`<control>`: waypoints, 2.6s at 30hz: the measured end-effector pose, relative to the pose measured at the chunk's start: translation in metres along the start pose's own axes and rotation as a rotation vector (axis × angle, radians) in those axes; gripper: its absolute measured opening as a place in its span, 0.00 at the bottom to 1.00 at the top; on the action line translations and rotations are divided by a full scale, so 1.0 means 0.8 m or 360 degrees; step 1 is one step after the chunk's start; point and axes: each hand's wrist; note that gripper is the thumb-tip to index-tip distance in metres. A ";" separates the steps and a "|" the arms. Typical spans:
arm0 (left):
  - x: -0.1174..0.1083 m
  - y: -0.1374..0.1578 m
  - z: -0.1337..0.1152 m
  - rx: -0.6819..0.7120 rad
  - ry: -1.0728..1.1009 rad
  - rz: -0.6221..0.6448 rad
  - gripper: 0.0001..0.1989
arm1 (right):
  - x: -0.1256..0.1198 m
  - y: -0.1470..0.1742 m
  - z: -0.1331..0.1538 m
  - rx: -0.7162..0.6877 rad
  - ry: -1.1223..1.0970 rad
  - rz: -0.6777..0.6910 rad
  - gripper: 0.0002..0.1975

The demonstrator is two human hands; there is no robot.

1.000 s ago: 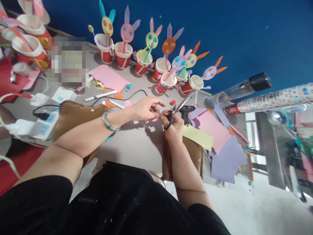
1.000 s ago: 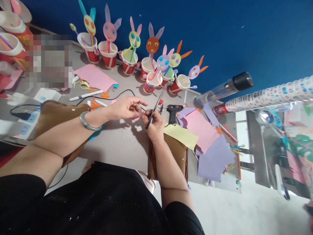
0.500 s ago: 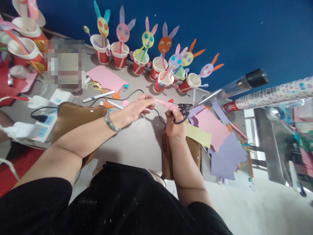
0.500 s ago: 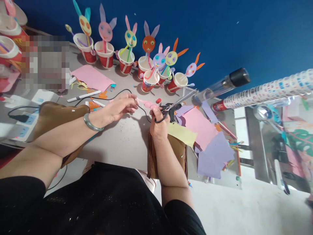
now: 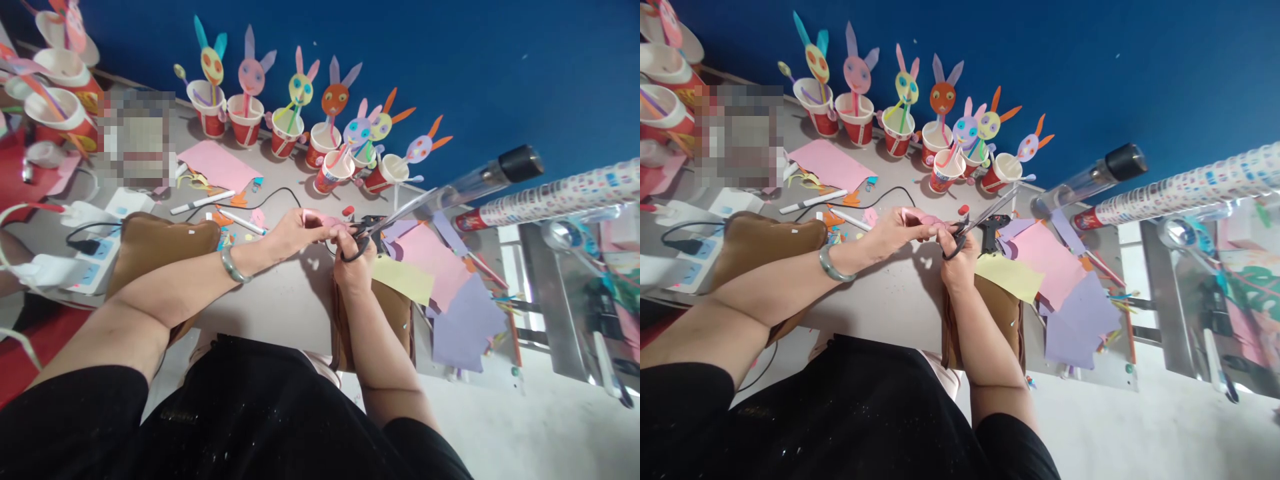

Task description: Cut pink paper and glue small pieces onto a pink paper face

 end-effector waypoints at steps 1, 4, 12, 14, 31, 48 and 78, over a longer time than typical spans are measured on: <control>-0.001 -0.001 0.000 0.0032 0.0030 0.0009 0.18 | -0.001 0.000 0.000 -0.0026 0.0015 0.0029 0.18; -0.002 0.000 -0.004 0.0144 0.0097 0.0036 0.17 | -0.004 0.002 -0.001 -0.0126 0.0091 0.0170 0.17; -0.003 0.006 -0.016 0.0157 0.0426 0.0000 0.19 | -0.007 0.006 0.001 -0.0247 0.0275 0.0656 0.29; -0.003 0.006 -0.015 0.0092 0.0517 -0.0034 0.18 | -0.006 0.008 0.002 -0.0249 0.0351 0.0723 0.32; 0.011 0.012 -0.015 -0.0221 0.0627 -0.0186 0.18 | -0.001 0.014 0.003 -0.0042 0.0261 0.0775 0.37; 0.013 0.016 -0.023 -0.0272 0.0593 -0.0193 0.15 | 0.001 0.013 0.005 -0.0039 0.0288 0.0808 0.34; 0.001 0.007 -0.010 -0.0149 0.0621 -0.0100 0.20 | -0.004 0.014 -0.008 0.0007 0.0287 0.0783 0.35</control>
Point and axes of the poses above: each hand's wrist, its own y-axis away from the middle knuckle, its own x-axis out of the palm, z = x × y, and after that the axes turned 10 degrees about -x, right-handed
